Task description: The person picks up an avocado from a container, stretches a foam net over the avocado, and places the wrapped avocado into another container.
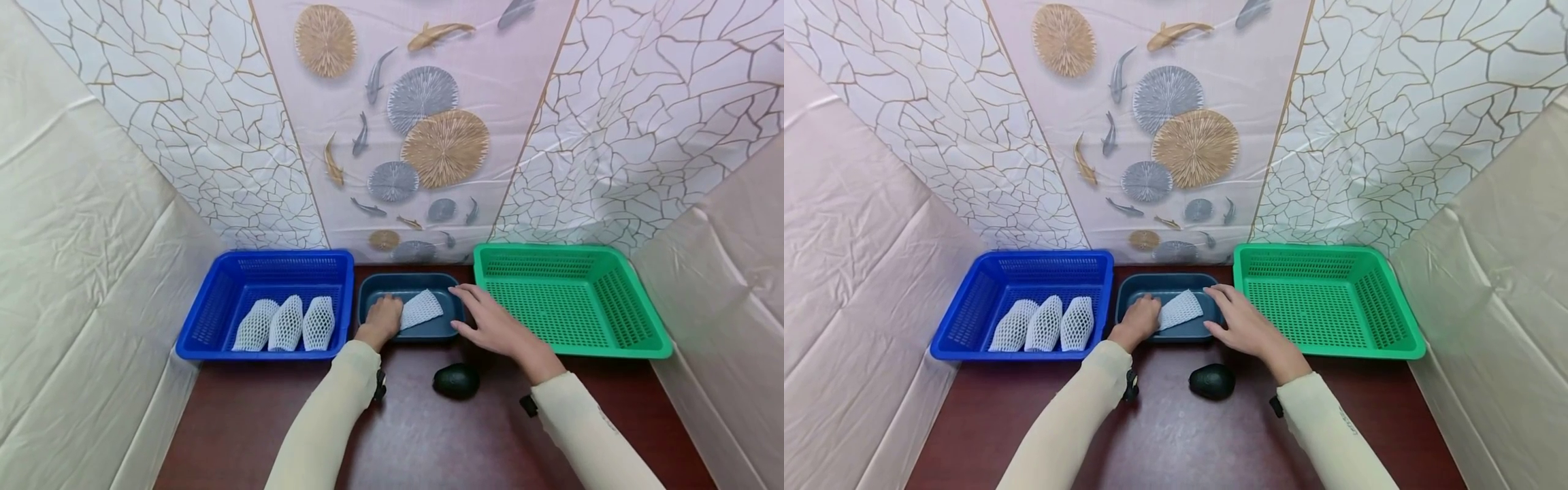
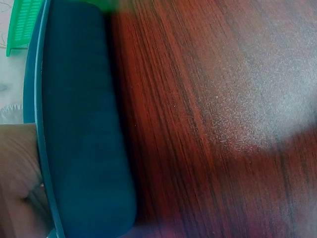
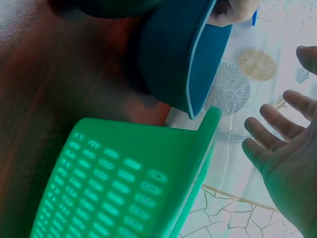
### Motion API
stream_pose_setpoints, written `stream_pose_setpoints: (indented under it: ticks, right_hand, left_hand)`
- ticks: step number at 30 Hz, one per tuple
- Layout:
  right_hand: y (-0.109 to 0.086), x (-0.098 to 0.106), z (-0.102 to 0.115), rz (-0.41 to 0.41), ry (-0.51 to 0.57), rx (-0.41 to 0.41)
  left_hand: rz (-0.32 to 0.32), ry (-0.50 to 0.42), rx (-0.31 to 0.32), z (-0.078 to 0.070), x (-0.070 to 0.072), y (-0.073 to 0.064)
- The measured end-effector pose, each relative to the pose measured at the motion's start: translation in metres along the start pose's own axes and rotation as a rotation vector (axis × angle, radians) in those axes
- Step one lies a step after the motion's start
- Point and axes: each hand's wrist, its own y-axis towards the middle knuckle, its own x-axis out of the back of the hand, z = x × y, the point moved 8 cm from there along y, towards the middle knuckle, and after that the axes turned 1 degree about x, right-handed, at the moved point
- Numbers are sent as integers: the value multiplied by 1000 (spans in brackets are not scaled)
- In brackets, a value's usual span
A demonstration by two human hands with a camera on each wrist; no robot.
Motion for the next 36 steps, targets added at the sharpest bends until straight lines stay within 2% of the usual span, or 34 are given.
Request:
stream_pose_setpoints:
  ticks: [4, 10, 16, 20, 26, 36]
  right_hand:
    - [9, 0, -2, 10, 3, -14]
    - [18, -3, -4, 45, 25, -34]
    - [26, -6, -6, 71, 34, -48]
    - [30, -7, -7, 69, 56, -65]
    - [29, -3, -9, 12, 132, -90]
    - [25, 0, -12, -103, 241, -138]
  left_hand:
    - [-8, -8, 10, 2, -1, 1]
    - [19, -23, 16, 6, -4, 2]
    - [18, -59, 8, 8, 0, 2]
    - [-1, -107, 5, 10, 8, 2]
    - [1, -212, 31, 14, 24, -3]
    - [-111, -265, -65, 5, 50, -23]
